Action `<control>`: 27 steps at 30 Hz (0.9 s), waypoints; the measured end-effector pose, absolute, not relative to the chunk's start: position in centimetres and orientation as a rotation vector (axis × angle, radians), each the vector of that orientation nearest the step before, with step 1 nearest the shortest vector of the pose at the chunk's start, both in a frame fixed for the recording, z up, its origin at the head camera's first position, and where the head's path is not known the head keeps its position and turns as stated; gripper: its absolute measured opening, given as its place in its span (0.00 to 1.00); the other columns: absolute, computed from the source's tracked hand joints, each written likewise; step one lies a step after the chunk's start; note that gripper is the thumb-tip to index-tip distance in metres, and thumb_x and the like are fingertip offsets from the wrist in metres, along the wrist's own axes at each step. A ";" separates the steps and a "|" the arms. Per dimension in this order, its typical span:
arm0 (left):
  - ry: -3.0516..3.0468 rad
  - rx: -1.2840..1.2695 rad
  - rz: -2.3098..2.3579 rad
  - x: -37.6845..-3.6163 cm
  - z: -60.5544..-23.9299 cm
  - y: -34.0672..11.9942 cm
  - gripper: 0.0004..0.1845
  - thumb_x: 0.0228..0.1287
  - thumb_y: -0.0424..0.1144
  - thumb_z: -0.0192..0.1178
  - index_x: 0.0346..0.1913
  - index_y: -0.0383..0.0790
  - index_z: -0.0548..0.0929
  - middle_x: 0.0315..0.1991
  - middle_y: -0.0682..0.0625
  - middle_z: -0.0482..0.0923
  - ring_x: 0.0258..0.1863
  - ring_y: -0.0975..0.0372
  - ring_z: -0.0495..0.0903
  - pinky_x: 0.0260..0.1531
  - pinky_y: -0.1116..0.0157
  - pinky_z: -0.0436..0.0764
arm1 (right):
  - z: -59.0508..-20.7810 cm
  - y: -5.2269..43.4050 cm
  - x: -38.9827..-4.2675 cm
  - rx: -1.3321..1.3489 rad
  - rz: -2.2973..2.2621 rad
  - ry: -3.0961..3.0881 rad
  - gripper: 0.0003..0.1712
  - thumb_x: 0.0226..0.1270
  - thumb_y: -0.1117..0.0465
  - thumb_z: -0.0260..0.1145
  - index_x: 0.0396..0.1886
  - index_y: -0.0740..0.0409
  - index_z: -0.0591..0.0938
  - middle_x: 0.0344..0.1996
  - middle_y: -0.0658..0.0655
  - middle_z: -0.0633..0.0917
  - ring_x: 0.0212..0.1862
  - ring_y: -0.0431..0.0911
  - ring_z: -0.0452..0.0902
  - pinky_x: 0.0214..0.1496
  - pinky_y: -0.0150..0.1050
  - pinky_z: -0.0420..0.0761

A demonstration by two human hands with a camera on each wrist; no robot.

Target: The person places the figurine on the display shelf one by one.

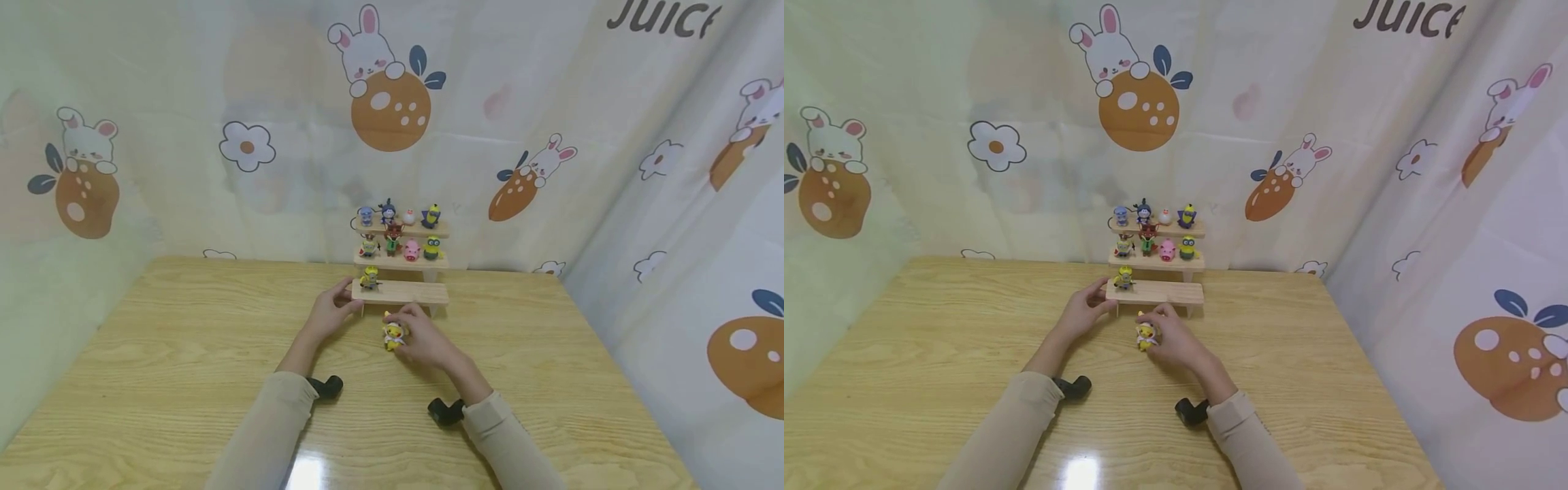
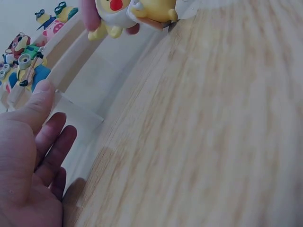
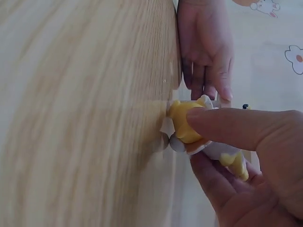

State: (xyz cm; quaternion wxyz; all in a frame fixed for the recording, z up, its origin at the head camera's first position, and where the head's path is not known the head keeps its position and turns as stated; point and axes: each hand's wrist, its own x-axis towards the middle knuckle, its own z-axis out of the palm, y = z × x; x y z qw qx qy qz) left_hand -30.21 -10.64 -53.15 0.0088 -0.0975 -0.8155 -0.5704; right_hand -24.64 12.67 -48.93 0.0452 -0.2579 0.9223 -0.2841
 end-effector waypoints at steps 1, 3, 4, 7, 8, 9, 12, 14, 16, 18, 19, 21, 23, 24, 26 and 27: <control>-2.548 -0.302 -1.784 -30.2 -53.1 -10.7 0.36 0.62 0.46 0.63 0.70 0.40 0.63 0.48 0.43 0.82 0.46 0.55 0.81 0.46 0.60 0.81 | -48.8 12.7 -24.6 -0.789 -0.862 2.822 0.31 0.49 0.71 0.73 0.55 0.52 0.79 0.48 0.52 0.70 0.46 0.43 0.68 0.50 0.39 0.74; -2.548 -0.300 -1.784 -30.2 -53.1 -10.7 0.36 0.62 0.46 0.63 0.70 0.40 0.63 0.48 0.43 0.82 0.45 0.55 0.81 0.46 0.60 0.81 | -48.6 12.6 -24.5 -0.787 -0.829 2.842 0.28 0.49 0.71 0.74 0.52 0.50 0.80 0.47 0.51 0.70 0.47 0.44 0.69 0.53 0.41 0.74; -2.547 -0.298 -1.787 -30.2 -53.1 -10.7 0.36 0.61 0.46 0.64 0.70 0.40 0.63 0.48 0.43 0.82 0.45 0.55 0.81 0.46 0.60 0.80 | -48.5 12.6 -24.5 -0.787 -0.801 2.856 0.28 0.49 0.71 0.74 0.51 0.50 0.80 0.47 0.51 0.71 0.48 0.44 0.69 0.54 0.41 0.74; -2.543 -0.299 -1.793 -30.1 -53.1 -10.7 0.36 0.61 0.46 0.64 0.70 0.41 0.63 0.47 0.44 0.82 0.45 0.55 0.81 0.46 0.60 0.80 | -48.3 12.4 -24.3 -0.811 -0.671 2.926 0.26 0.49 0.70 0.74 0.49 0.50 0.80 0.48 0.52 0.73 0.51 0.47 0.70 0.55 0.42 0.74; -2.542 -0.301 -1.792 -30.1 -53.1 -10.7 0.36 0.61 0.46 0.64 0.70 0.41 0.63 0.47 0.44 0.82 0.45 0.56 0.81 0.46 0.60 0.80 | -48.2 12.3 -24.2 -0.822 -0.634 2.951 0.25 0.49 0.70 0.74 0.48 0.50 0.80 0.48 0.52 0.73 0.52 0.48 0.70 0.55 0.43 0.74; -2.540 -0.306 -1.787 -30.1 -53.1 -10.7 0.37 0.61 0.46 0.64 0.70 0.40 0.63 0.47 0.43 0.82 0.45 0.56 0.81 0.47 0.60 0.80 | -48.1 12.3 -24.1 -0.830 -0.595 2.971 0.25 0.49 0.69 0.74 0.48 0.51 0.80 0.48 0.53 0.74 0.52 0.48 0.70 0.55 0.43 0.74; -2.537 -0.312 -1.782 -30.1 -53.1 -10.7 0.37 0.61 0.45 0.64 0.70 0.39 0.63 0.47 0.42 0.82 0.45 0.55 0.81 0.48 0.59 0.80 | -47.8 12.0 -23.8 -0.844 -0.545 3.006 0.22 0.50 0.68 0.74 0.46 0.52 0.80 0.48 0.54 0.75 0.53 0.49 0.70 0.55 0.43 0.74; -2.536 -0.312 -1.777 -30.2 -53.0 -10.6 0.36 0.61 0.45 0.64 0.70 0.39 0.64 0.47 0.42 0.82 0.45 0.55 0.81 0.48 0.59 0.80 | -47.5 11.9 -23.6 -0.850 -0.550 3.011 0.19 0.51 0.66 0.74 0.44 0.51 0.80 0.47 0.54 0.75 0.52 0.49 0.70 0.54 0.43 0.75; -2.538 -0.299 -1.783 -30.1 -53.0 -10.6 0.36 0.61 0.45 0.64 0.70 0.40 0.64 0.47 0.42 0.82 0.45 0.55 0.81 0.49 0.59 0.80 | -47.2 11.8 -23.4 -0.862 -0.560 3.011 0.16 0.54 0.64 0.73 0.42 0.51 0.81 0.46 0.53 0.75 0.51 0.48 0.70 0.54 0.43 0.75; -2.544 -0.290 -1.784 -30.1 -53.0 -10.6 0.36 0.61 0.45 0.64 0.70 0.41 0.64 0.47 0.43 0.82 0.45 0.55 0.81 0.49 0.58 0.80 | -47.0 11.8 -23.2 -0.890 -0.555 3.026 0.12 0.55 0.63 0.72 0.40 0.51 0.82 0.45 0.53 0.75 0.49 0.47 0.71 0.52 0.42 0.76; -2.547 -0.286 -1.784 -30.1 -53.0 -10.6 0.36 0.61 0.45 0.64 0.70 0.41 0.64 0.47 0.43 0.82 0.45 0.55 0.81 0.49 0.58 0.80 | -47.0 11.7 -23.2 -0.908 -0.542 3.033 0.11 0.57 0.62 0.72 0.40 0.51 0.82 0.45 0.53 0.76 0.49 0.47 0.72 0.51 0.42 0.76; -2.553 -0.282 -1.786 -30.2 -53.0 -10.6 0.36 0.61 0.46 0.64 0.70 0.42 0.64 0.47 0.44 0.82 0.45 0.55 0.81 0.49 0.58 0.79 | -46.9 11.7 -23.1 -0.941 -0.524 3.048 0.09 0.58 0.62 0.71 0.39 0.52 0.82 0.43 0.54 0.77 0.47 0.48 0.73 0.49 0.42 0.77; -2.555 -0.287 -1.780 -30.2 -53.0 -10.6 0.36 0.61 0.46 0.64 0.70 0.42 0.64 0.47 0.44 0.82 0.45 0.55 0.81 0.48 0.58 0.79 | -46.8 11.6 -23.1 -0.947 -0.492 3.064 0.12 0.58 0.62 0.71 0.41 0.53 0.80 0.42 0.54 0.77 0.47 0.48 0.74 0.49 0.43 0.78; -2.555 -0.290 -1.778 -30.2 -53.1 -10.6 0.36 0.61 0.46 0.63 0.70 0.41 0.63 0.47 0.44 0.82 0.45 0.55 0.81 0.48 0.59 0.79 | -46.7 11.6 -23.0 -0.938 -0.488 3.066 0.14 0.58 0.62 0.71 0.43 0.54 0.79 0.42 0.55 0.78 0.46 0.49 0.75 0.49 0.43 0.78; -2.552 -0.297 -1.774 -30.2 -53.1 -10.7 0.36 0.61 0.46 0.64 0.70 0.41 0.64 0.47 0.44 0.82 0.45 0.56 0.81 0.48 0.59 0.80 | -46.6 11.5 -23.0 -0.892 -0.484 3.071 0.18 0.57 0.61 0.72 0.46 0.56 0.77 0.42 0.56 0.79 0.47 0.50 0.75 0.50 0.44 0.78; -2.551 -0.299 -1.772 -30.2 -53.1 -10.7 0.36 0.61 0.46 0.64 0.70 0.41 0.64 0.47 0.44 0.82 0.45 0.56 0.81 0.48 0.59 0.80 | -46.6 11.5 -23.1 -0.860 -0.483 3.070 0.20 0.57 0.60 0.72 0.48 0.57 0.76 0.43 0.56 0.80 0.47 0.50 0.76 0.51 0.44 0.78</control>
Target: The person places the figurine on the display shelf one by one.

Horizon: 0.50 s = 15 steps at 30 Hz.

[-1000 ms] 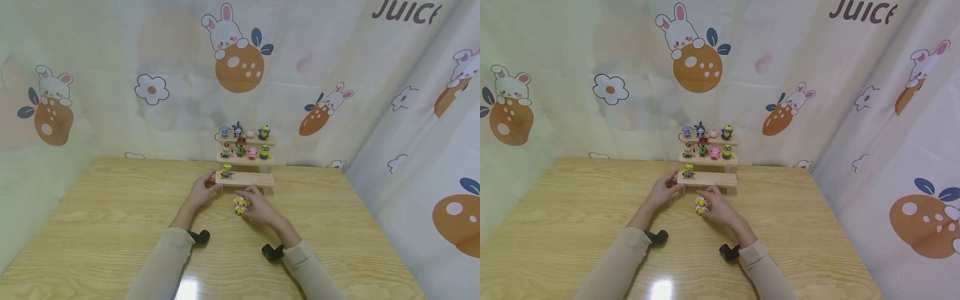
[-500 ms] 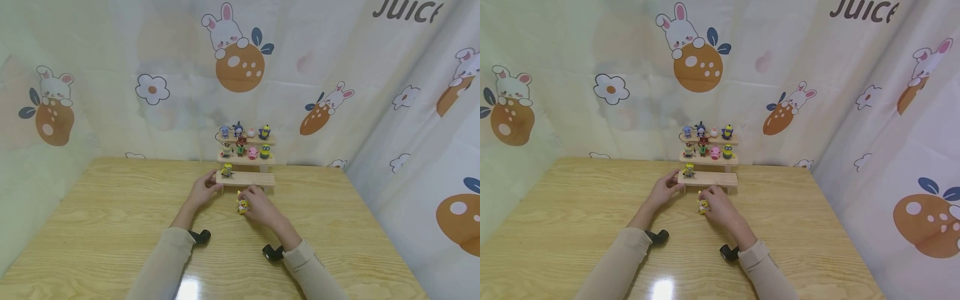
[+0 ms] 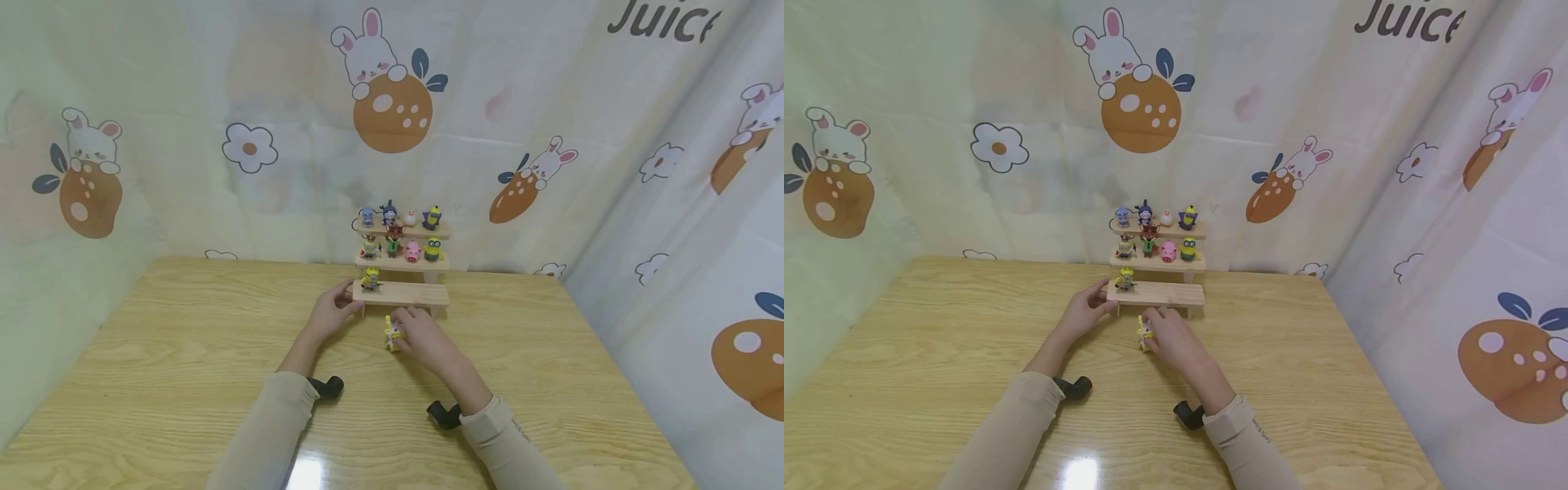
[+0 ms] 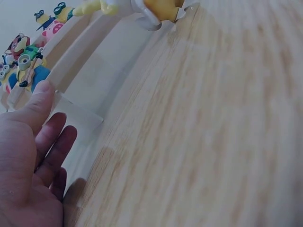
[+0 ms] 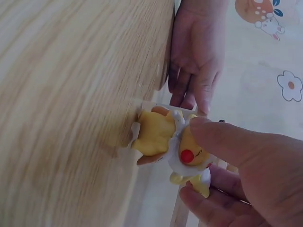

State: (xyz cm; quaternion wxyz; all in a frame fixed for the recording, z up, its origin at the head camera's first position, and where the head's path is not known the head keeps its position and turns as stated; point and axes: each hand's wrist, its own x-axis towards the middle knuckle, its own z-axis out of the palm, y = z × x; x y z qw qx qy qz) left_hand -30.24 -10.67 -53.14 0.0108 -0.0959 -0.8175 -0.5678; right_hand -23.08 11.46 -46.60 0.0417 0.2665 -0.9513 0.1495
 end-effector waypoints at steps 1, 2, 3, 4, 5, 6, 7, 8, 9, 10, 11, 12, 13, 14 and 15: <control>-2.550 -0.301 -1.769 -30.2 -53.2 -10.7 0.36 0.61 0.46 0.64 0.70 0.41 0.64 0.47 0.44 0.82 0.45 0.56 0.81 0.47 0.59 0.80 | -46.6 11.4 -23.1 0.787 0.459 -2.930 0.22 0.57 0.59 0.72 0.50 0.58 0.76 0.44 0.57 0.80 0.48 0.50 0.76 0.51 0.44 0.78; -2.550 -0.302 -1.768 -30.2 -53.2 -10.6 0.36 0.61 0.46 0.64 0.70 0.41 0.64 0.47 0.44 0.82 0.45 0.56 0.81 0.47 0.60 0.80 | -46.6 11.4 -23.1 0.761 0.466 -2.946 0.24 0.57 0.59 0.72 0.51 0.59 0.75 0.44 0.57 0.80 0.48 0.50 0.76 0.51 0.44 0.78; -2.550 -0.304 -1.767 -30.2 -53.2 -10.6 0.36 0.61 0.46 0.64 0.70 0.40 0.64 0.47 0.43 0.81 0.45 0.56 0.81 0.47 0.60 0.80 | -46.6 11.4 -23.2 0.743 0.467 -2.958 0.25 0.57 0.58 0.72 0.52 0.60 0.75 0.45 0.58 0.80 0.48 0.51 0.77 0.51 0.44 0.78; -2.550 -0.304 -1.767 -30.2 -53.2 -10.6 0.36 0.62 0.45 0.64 0.70 0.40 0.64 0.47 0.43 0.81 0.45 0.56 0.81 0.47 0.60 0.80 | -46.6 11.4 -23.2 0.730 0.456 -2.965 0.25 0.56 0.57 0.73 0.51 0.61 0.76 0.45 0.58 0.80 0.48 0.51 0.77 0.51 0.44 0.78; -2.550 -0.306 -1.768 -30.2 -53.3 -10.6 0.36 0.62 0.45 0.64 0.70 0.40 0.64 0.48 0.43 0.81 0.44 0.56 0.81 0.47 0.60 0.80 | -46.7 11.4 -23.2 0.719 0.442 -2.974 0.26 0.56 0.57 0.73 0.51 0.62 0.77 0.45 0.58 0.80 0.47 0.50 0.77 0.51 0.43 0.78; -2.550 -0.306 -1.769 -30.3 -53.3 -10.7 0.36 0.62 0.45 0.64 0.70 0.40 0.64 0.48 0.43 0.81 0.44 0.55 0.81 0.47 0.59 0.80 | -46.7 11.4 -23.3 0.710 0.433 -2.983 0.25 0.56 0.56 0.73 0.51 0.62 0.77 0.45 0.58 0.80 0.47 0.50 0.77 0.51 0.43 0.78; -2.552 -0.307 -1.766 -30.3 -53.3 -10.7 0.36 0.62 0.45 0.64 0.70 0.40 0.64 0.47 0.43 0.81 0.44 0.55 0.81 0.47 0.59 0.80 | -46.7 11.4 -23.3 0.704 0.424 -2.988 0.25 0.55 0.56 0.73 0.50 0.63 0.78 0.45 0.57 0.80 0.46 0.49 0.77 0.50 0.43 0.79; -2.551 -0.307 -1.769 -30.3 -53.3 -10.7 0.36 0.62 0.45 0.64 0.70 0.40 0.64 0.47 0.43 0.81 0.44 0.55 0.81 0.47 0.59 0.80 | -46.7 11.4 -23.3 0.700 0.413 -2.995 0.25 0.55 0.56 0.73 0.50 0.63 0.79 0.45 0.57 0.80 0.46 0.49 0.77 0.50 0.42 0.78; -2.552 -0.309 -1.768 -30.3 -53.3 -10.7 0.36 0.62 0.45 0.64 0.70 0.40 0.64 0.47 0.43 0.81 0.44 0.55 0.80 0.48 0.58 0.79 | -46.7 11.4 -23.3 0.697 0.400 -3.001 0.25 0.55 0.55 0.73 0.49 0.62 0.80 0.44 0.57 0.80 0.45 0.48 0.77 0.50 0.42 0.78; -2.553 -0.311 -1.768 -30.3 -53.3 -10.7 0.36 0.62 0.45 0.64 0.70 0.40 0.64 0.47 0.43 0.81 0.44 0.55 0.81 0.48 0.58 0.79 | -46.7 11.4 -23.3 0.693 0.394 -3.004 0.24 0.55 0.55 0.73 0.49 0.62 0.81 0.44 0.56 0.80 0.45 0.47 0.77 0.50 0.42 0.79; -2.554 -0.312 -1.767 -30.3 -53.3 -10.7 0.36 0.62 0.45 0.64 0.70 0.40 0.64 0.47 0.43 0.81 0.44 0.55 0.80 0.48 0.58 0.79 | -46.6 11.4 -23.3 0.685 0.392 -3.012 0.24 0.55 0.55 0.73 0.49 0.62 0.81 0.44 0.56 0.79 0.45 0.47 0.77 0.49 0.41 0.79; -2.553 -0.311 -1.768 -30.4 -53.3 -10.7 0.36 0.61 0.45 0.64 0.70 0.40 0.64 0.47 0.43 0.81 0.44 0.55 0.80 0.48 0.58 0.79 | -46.6 11.4 -23.3 0.681 0.391 -3.018 0.25 0.55 0.54 0.74 0.49 0.62 0.81 0.44 0.56 0.79 0.44 0.47 0.77 0.49 0.41 0.79; -2.553 -0.314 -1.767 -30.4 -53.4 -10.7 0.36 0.61 0.45 0.64 0.70 0.40 0.64 0.47 0.43 0.81 0.44 0.55 0.80 0.48 0.58 0.79 | -46.5 11.4 -23.3 0.673 0.391 -3.023 0.25 0.54 0.54 0.74 0.49 0.61 0.81 0.44 0.56 0.79 0.44 0.47 0.77 0.49 0.41 0.79; -2.551 -0.314 -1.770 -30.4 -53.4 -10.7 0.36 0.61 0.45 0.64 0.70 0.40 0.64 0.47 0.43 0.81 0.44 0.55 0.80 0.48 0.58 0.79 | -46.5 11.5 -23.2 0.666 0.388 -3.029 0.25 0.54 0.54 0.74 0.49 0.61 0.81 0.44 0.55 0.80 0.44 0.46 0.78 0.49 0.41 0.79; -2.550 -0.317 -1.769 -30.4 -53.4 -10.7 0.36 0.61 0.46 0.64 0.70 0.40 0.64 0.47 0.43 0.81 0.44 0.55 0.80 0.48 0.58 0.79 | -46.4 11.5 -23.2 0.663 0.384 -3.031 0.25 0.54 0.53 0.74 0.49 0.60 0.81 0.44 0.55 0.80 0.44 0.46 0.78 0.49 0.41 0.79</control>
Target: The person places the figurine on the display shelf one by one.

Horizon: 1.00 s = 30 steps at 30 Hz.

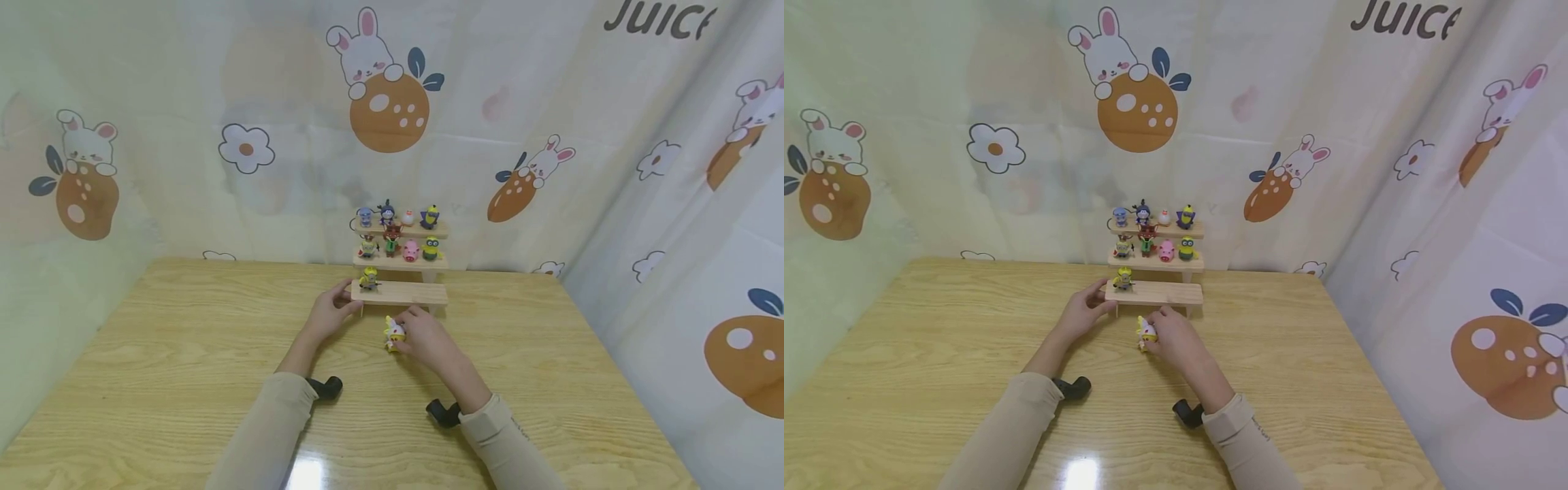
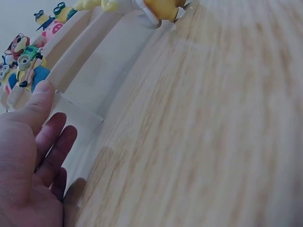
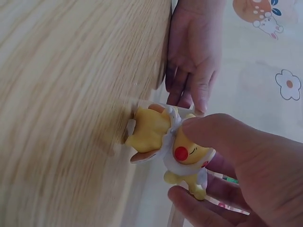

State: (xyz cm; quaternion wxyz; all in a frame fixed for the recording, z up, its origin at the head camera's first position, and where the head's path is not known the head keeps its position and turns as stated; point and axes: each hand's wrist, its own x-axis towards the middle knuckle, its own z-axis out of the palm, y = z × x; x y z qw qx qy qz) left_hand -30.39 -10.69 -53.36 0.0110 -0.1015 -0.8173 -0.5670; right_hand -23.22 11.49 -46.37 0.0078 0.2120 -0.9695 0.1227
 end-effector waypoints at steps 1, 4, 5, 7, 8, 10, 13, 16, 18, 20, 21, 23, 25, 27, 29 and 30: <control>-2.548 -0.316 -1.770 -30.4 -53.4 -10.7 0.36 0.61 0.45 0.64 0.70 0.40 0.64 0.47 0.43 0.81 0.44 0.55 0.80 0.48 0.58 0.79 | -46.3 11.5 -23.2 0.659 0.375 -3.030 0.25 0.54 0.53 0.74 0.49 0.60 0.81 0.44 0.55 0.80 0.43 0.46 0.78 0.48 0.41 0.80; -2.546 -0.313 -1.771 -30.4 -53.3 -10.7 0.35 0.62 0.45 0.64 0.70 0.39 0.64 0.47 0.42 0.81 0.45 0.55 0.80 0.48 0.58 0.79 | -46.1 11.6 -23.4 0.636 0.364 -3.039 0.25 0.54 0.52 0.74 0.49 0.59 0.82 0.46 0.56 0.82 0.47 0.50 0.79 0.52 0.45 0.79; -2.545 -0.309 -1.772 -30.3 -53.2 -10.7 0.35 0.61 0.45 0.64 0.70 0.39 0.64 0.47 0.42 0.81 0.45 0.55 0.80 0.48 0.58 0.79 | -46.0 11.6 -23.5 0.634 0.362 -3.035 0.25 0.54 0.51 0.74 0.49 0.59 0.82 0.46 0.57 0.83 0.49 0.51 0.79 0.53 0.46 0.79; -2.546 -0.304 -1.770 -30.3 -53.2 -10.7 0.35 0.62 0.44 0.64 0.70 0.39 0.65 0.47 0.42 0.81 0.45 0.55 0.80 0.48 0.58 0.78 | -45.9 11.8 -23.7 0.625 0.391 -3.017 0.25 0.53 0.52 0.74 0.49 0.59 0.82 0.48 0.58 0.83 0.51 0.53 0.79 0.55 0.47 0.79; -2.544 -0.306 -1.773 -30.3 -53.2 -10.6 0.35 0.61 0.44 0.64 0.69 0.39 0.65 0.47 0.42 0.81 0.45 0.55 0.80 0.48 0.58 0.79 | -45.7 11.9 -23.8 0.616 0.427 -3.004 0.25 0.53 0.53 0.74 0.49 0.59 0.82 0.49 0.59 0.82 0.52 0.53 0.79 0.55 0.47 0.79; -2.544 -0.316 -1.777 -30.3 -53.2 -10.6 0.35 0.61 0.44 0.64 0.70 0.39 0.64 0.47 0.42 0.81 0.45 0.55 0.80 0.48 0.58 0.79 | -45.4 12.1 -23.9 0.598 0.489 -2.966 0.25 0.53 0.54 0.74 0.49 0.60 0.82 0.48 0.58 0.81 0.48 0.51 0.80 0.51 0.44 0.81; -2.541 -0.328 -1.774 -30.3 -53.2 -10.7 0.36 0.61 0.45 0.64 0.70 0.38 0.64 0.47 0.42 0.81 0.45 0.55 0.81 0.47 0.60 0.79 | -44.7 12.1 -24.4 0.568 0.568 -2.903 0.24 0.53 0.58 0.74 0.50 0.61 0.82 0.49 0.59 0.78 0.44 0.48 0.79 0.45 0.39 0.81; -2.541 -0.319 -1.773 -30.3 -53.1 -10.9 0.36 0.61 0.45 0.64 0.70 0.38 0.63 0.47 0.42 0.81 0.45 0.55 0.81 0.46 0.61 0.80 | -43.9 11.8 -25.3 0.539 0.583 -2.854 0.22 0.54 0.59 0.73 0.50 0.61 0.83 0.52 0.61 0.75 0.43 0.48 0.78 0.43 0.39 0.81; -2.536 -0.303 -1.770 -30.3 -53.0 -11.0 0.36 0.61 0.45 0.64 0.70 0.39 0.64 0.47 0.43 0.82 0.44 0.55 0.81 0.46 0.61 0.80 | -43.5 11.4 -26.1 0.522 0.602 -2.828 0.22 0.55 0.59 0.72 0.50 0.61 0.82 0.53 0.63 0.74 0.44 0.50 0.78 0.43 0.41 0.81; -2.531 -0.287 -1.775 -30.4 -53.0 -11.0 0.36 0.61 0.44 0.64 0.70 0.39 0.64 0.46 0.43 0.82 0.44 0.55 0.81 0.46 0.61 0.80 | -43.1 11.0 -26.9 0.505 0.624 -2.806 0.22 0.55 0.60 0.71 0.50 0.62 0.82 0.54 0.63 0.73 0.45 0.51 0.77 0.45 0.42 0.81; -2.532 -0.281 -1.776 -30.4 -53.0 -11.0 0.36 0.61 0.44 0.64 0.70 0.40 0.64 0.46 0.44 0.82 0.44 0.56 0.80 0.46 0.61 0.80 | -43.0 10.9 -27.3 0.495 0.643 -2.797 0.21 0.55 0.60 0.71 0.50 0.62 0.82 0.54 0.64 0.72 0.46 0.52 0.76 0.46 0.42 0.81; -2.537 -0.284 -1.770 -30.4 -53.0 -11.0 0.36 0.60 0.44 0.65 0.70 0.40 0.65 0.46 0.44 0.82 0.43 0.56 0.80 0.46 0.61 0.79 | -42.9 10.6 -28.0 0.477 0.669 -2.791 0.21 0.55 0.61 0.72 0.49 0.62 0.83 0.54 0.64 0.71 0.47 0.52 0.76 0.46 0.42 0.81; -2.544 -0.297 -1.768 -30.4 -53.2 -10.9 0.35 0.60 0.44 0.65 0.69 0.40 0.65 0.46 0.44 0.82 0.43 0.56 0.80 0.46 0.61 0.79 | -43.0 10.5 -28.5 0.457 0.695 -2.800 0.21 0.55 0.61 0.71 0.49 0.62 0.83 0.54 0.64 0.71 0.47 0.52 0.76 0.46 0.42 0.80; -2.546 -0.306 -1.768 -30.4 -53.2 -10.8 0.35 0.61 0.44 0.65 0.69 0.40 0.65 0.46 0.44 0.81 0.43 0.57 0.80 0.45 0.61 0.79 | -43.1 10.5 -28.8 0.431 0.729 -2.818 0.21 0.56 0.61 0.70 0.50 0.61 0.82 0.54 0.63 0.70 0.47 0.51 0.76 0.45 0.41 0.80; -2.541 -0.314 -1.775 -30.4 -53.2 -10.8 0.35 0.61 0.44 0.65 0.69 0.39 0.65 0.46 0.44 0.81 0.43 0.56 0.80 0.44 0.62 0.80 | -43.2 10.5 -29.1 0.398 0.748 -2.836 0.22 0.57 0.61 0.70 0.52 0.60 0.82 0.55 0.62 0.70 0.47 0.50 0.76 0.44 0.40 0.80; -2.538 -0.314 -1.779 -30.4 -53.1 -10.8 0.35 0.61 0.44 0.65 0.69 0.39 0.65 0.46 0.44 0.81 0.43 0.56 0.80 0.44 0.62 0.80 | -43.2 10.5 -29.2 0.383 0.762 -2.839 0.22 0.57 0.60 0.70 0.53 0.60 0.82 0.55 0.62 0.70 0.47 0.50 0.76 0.45 0.40 0.80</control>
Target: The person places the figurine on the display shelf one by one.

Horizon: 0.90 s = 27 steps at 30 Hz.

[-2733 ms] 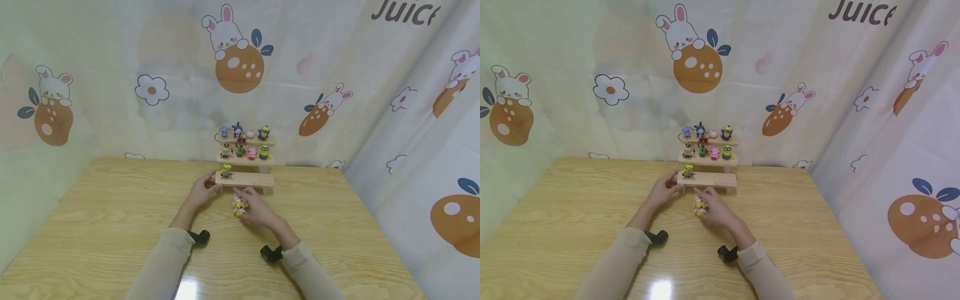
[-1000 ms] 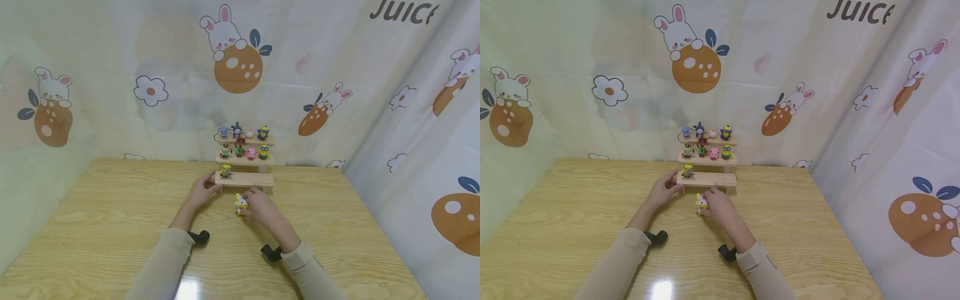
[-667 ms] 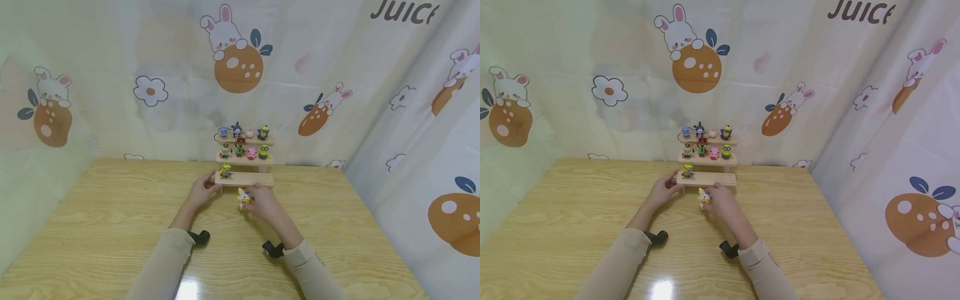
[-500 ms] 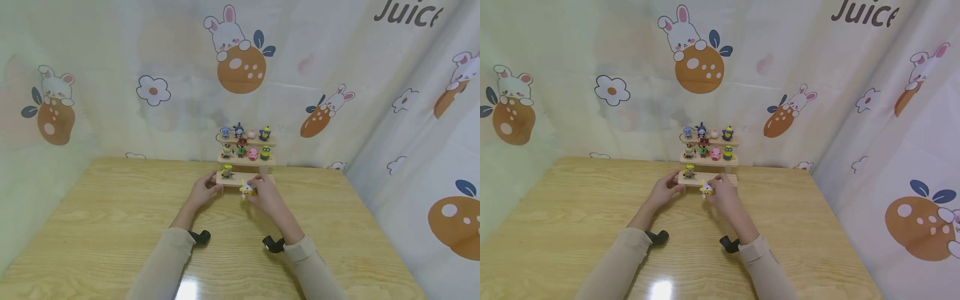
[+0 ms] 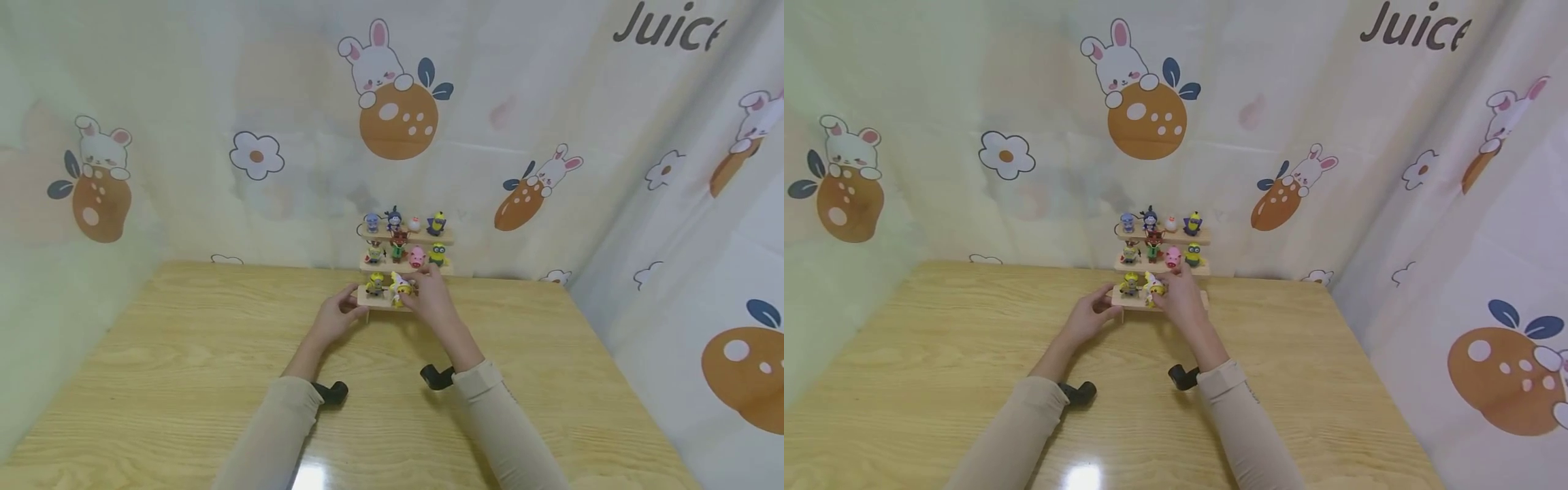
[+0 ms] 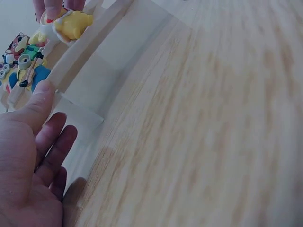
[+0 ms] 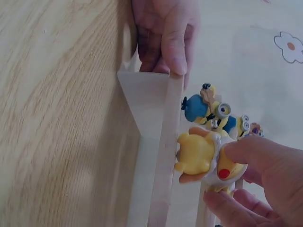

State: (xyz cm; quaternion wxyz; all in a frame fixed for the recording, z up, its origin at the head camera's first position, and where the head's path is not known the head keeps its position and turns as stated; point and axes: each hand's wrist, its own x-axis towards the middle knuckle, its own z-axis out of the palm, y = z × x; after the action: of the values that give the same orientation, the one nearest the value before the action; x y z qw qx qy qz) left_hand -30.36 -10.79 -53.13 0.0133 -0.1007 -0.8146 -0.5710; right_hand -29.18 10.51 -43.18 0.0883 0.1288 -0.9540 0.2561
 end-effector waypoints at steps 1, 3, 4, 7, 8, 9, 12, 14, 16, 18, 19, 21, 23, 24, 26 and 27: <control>-2.534 -0.310 -1.783 -30.3 -53.1 -10.8 0.35 0.61 0.43 0.65 0.69 0.39 0.65 0.46 0.43 0.81 0.44 0.56 0.80 0.43 0.62 0.80 | -43.2 10.5 -29.2 0.373 0.776 -2.838 0.23 0.57 0.60 0.70 0.54 0.59 0.81 0.56 0.62 0.70 0.48 0.49 0.76 0.46 0.40 0.81; -2.531 -0.302 -1.782 -30.3 -53.0 -10.7 0.35 0.61 0.44 0.64 0.69 0.40 0.65 0.47 0.43 0.80 0.44 0.56 0.79 0.43 0.63 0.80 | -43.4 10.5 -29.4 0.361 0.793 -2.824 0.23 0.57 0.60 0.69 0.54 0.58 0.81 0.56 0.61 0.70 0.47 0.49 0.77 0.45 0.40 0.81; -2.531 -0.298 -1.779 -30.3 -53.0 -10.7 0.35 0.61 0.44 0.64 0.69 0.40 0.65 0.47 0.43 0.80 0.44 0.56 0.79 0.42 0.62 0.80 | -43.4 10.5 -29.4 0.356 0.806 -2.815 0.23 0.57 0.60 0.70 0.54 0.58 0.81 0.56 0.61 0.70 0.47 0.49 0.77 0.45 0.40 0.81; -2.534 -0.290 -1.770 -30.2 -52.7 -10.7 0.35 0.61 0.44 0.64 0.69 0.40 0.65 0.47 0.43 0.81 0.44 0.55 0.79 0.44 0.61 0.79 | -43.7 10.5 -29.6 0.348 0.822 -2.777 0.22 0.58 0.60 0.69 0.54 0.58 0.81 0.55 0.60 0.70 0.45 0.48 0.77 0.44 0.39 0.81; -2.538 -0.291 -1.766 -30.2 -52.7 -10.7 0.35 0.61 0.44 0.64 0.69 0.40 0.65 0.47 0.43 0.81 0.45 0.55 0.79 0.44 0.61 0.79 | -43.8 10.4 -29.7 0.343 0.821 -2.764 0.21 0.59 0.59 0.69 0.53 0.58 0.81 0.55 0.60 0.70 0.45 0.48 0.77 0.43 0.39 0.81; -2.538 -0.289 -1.769 -30.2 -52.6 -10.7 0.35 0.61 0.44 0.65 0.69 0.41 0.66 0.47 0.43 0.81 0.45 0.55 0.79 0.45 0.60 0.79 | -44.0 10.4 -29.7 0.335 0.823 -2.755 0.21 0.59 0.59 0.69 0.53 0.57 0.81 0.55 0.59 0.70 0.44 0.48 0.77 0.43 0.39 0.81; -2.537 -0.300 -1.769 -30.2 -52.7 -10.6 0.35 0.61 0.43 0.64 0.69 0.40 0.65 0.47 0.43 0.81 0.45 0.55 0.79 0.47 0.60 0.79 | -44.4 10.4 -29.9 0.318 0.809 -2.723 0.21 0.59 0.59 0.69 0.53 0.57 0.81 0.55 0.59 0.70 0.43 0.47 0.77 0.41 0.38 0.80; -2.536 -0.298 -1.772 -30.2 -52.8 -10.6 0.35 0.61 0.43 0.64 0.69 0.39 0.65 0.47 0.43 0.81 0.45 0.55 0.79 0.48 0.59 0.79 | -44.7 10.3 -30.0 0.317 0.802 -2.697 0.21 0.59 0.59 0.70 0.53 0.59 0.81 0.55 0.59 0.70 0.42 0.47 0.77 0.40 0.38 0.80; -2.531 -0.296 -1.777 -30.1 -52.8 -10.5 0.35 0.60 0.43 0.65 0.69 0.39 0.65 0.47 0.43 0.81 0.45 0.55 0.80 0.50 0.58 0.78 | -44.9 10.2 -30.1 0.313 0.787 -2.674 0.21 0.59 0.59 0.70 0.52 0.59 0.82 0.54 0.60 0.70 0.41 0.47 0.76 0.39 0.38 0.79; -2.533 -0.291 -1.777 -30.1 -52.7 -10.5 0.35 0.60 0.42 0.65 0.69 0.39 0.65 0.47 0.42 0.81 0.46 0.54 0.79 0.51 0.56 0.77 | -45.0 10.1 -30.1 0.311 0.775 -2.652 0.21 0.58 0.60 0.71 0.52 0.60 0.82 0.53 0.60 0.70 0.41 0.47 0.75 0.39 0.38 0.79; -2.536 -0.289 -1.772 -30.0 -52.7 -10.5 0.35 0.60 0.42 0.65 0.69 0.39 0.65 0.47 0.43 0.81 0.46 0.54 0.79 0.51 0.56 0.77 | -45.1 10.1 -30.1 0.310 0.774 -2.641 0.21 0.58 0.60 0.71 0.51 0.61 0.82 0.53 0.60 0.71 0.42 0.48 0.75 0.39 0.38 0.80; -2.538 -0.285 -1.768 -30.0 -52.7 -10.5 0.35 0.60 0.43 0.65 0.69 0.40 0.65 0.47 0.43 0.81 0.46 0.55 0.79 0.52 0.56 0.77 | -45.1 10.0 -30.1 0.308 0.768 -2.631 0.21 0.58 0.60 0.71 0.51 0.61 0.82 0.53 0.60 0.71 0.42 0.48 0.76 0.40 0.38 0.80; -2.542 -0.278 -1.766 -30.1 -52.7 -10.6 0.35 0.60 0.43 0.65 0.69 0.40 0.66 0.47 0.43 0.81 0.47 0.55 0.79 0.52 0.56 0.77 | -45.2 9.9 -30.1 0.308 0.761 -2.627 0.21 0.57 0.60 0.71 0.51 0.60 0.82 0.53 0.60 0.71 0.43 0.49 0.76 0.40 0.39 0.80; -2.543 -0.275 -1.767 -30.1 -52.8 -10.6 0.35 0.60 0.43 0.65 0.69 0.40 0.66 0.47 0.43 0.81 0.46 0.55 0.79 0.52 0.56 0.77 | -45.2 9.8 -30.1 0.310 0.760 -2.627 0.21 0.57 0.60 0.72 0.51 0.60 0.82 0.53 0.60 0.71 0.43 0.49 0.76 0.40 0.39 0.80; -2.545 -0.270 -1.769 -30.2 -52.8 -10.6 0.35 0.60 0.44 0.65 0.69 0.41 0.66 0.47 0.44 0.81 0.46 0.55 0.79 0.51 0.56 0.77 | -45.3 9.8 -30.2 0.314 0.743 -2.637 0.21 0.58 0.59 0.71 0.51 0.59 0.82 0.53 0.60 0.71 0.42 0.48 0.75 0.39 0.39 0.79; -2.546 -0.269 -1.770 -30.2 -52.8 -10.6 0.35 0.60 0.44 0.65 0.69 0.41 0.66 0.47 0.44 0.82 0.46 0.55 0.79 0.51 0.56 0.77 | -45.3 9.7 -30.2 0.315 0.740 -2.640 0.21 0.58 0.59 0.71 0.52 0.59 0.82 0.53 0.60 0.71 0.41 0.47 0.75 0.39 0.38 0.79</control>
State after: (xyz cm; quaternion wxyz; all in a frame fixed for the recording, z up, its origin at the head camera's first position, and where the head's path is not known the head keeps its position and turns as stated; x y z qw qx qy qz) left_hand -30.18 -10.63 -52.84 0.0146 -0.0866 -0.8179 -0.5687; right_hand -30.20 9.72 -45.31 0.1895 0.1121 -0.9393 0.2633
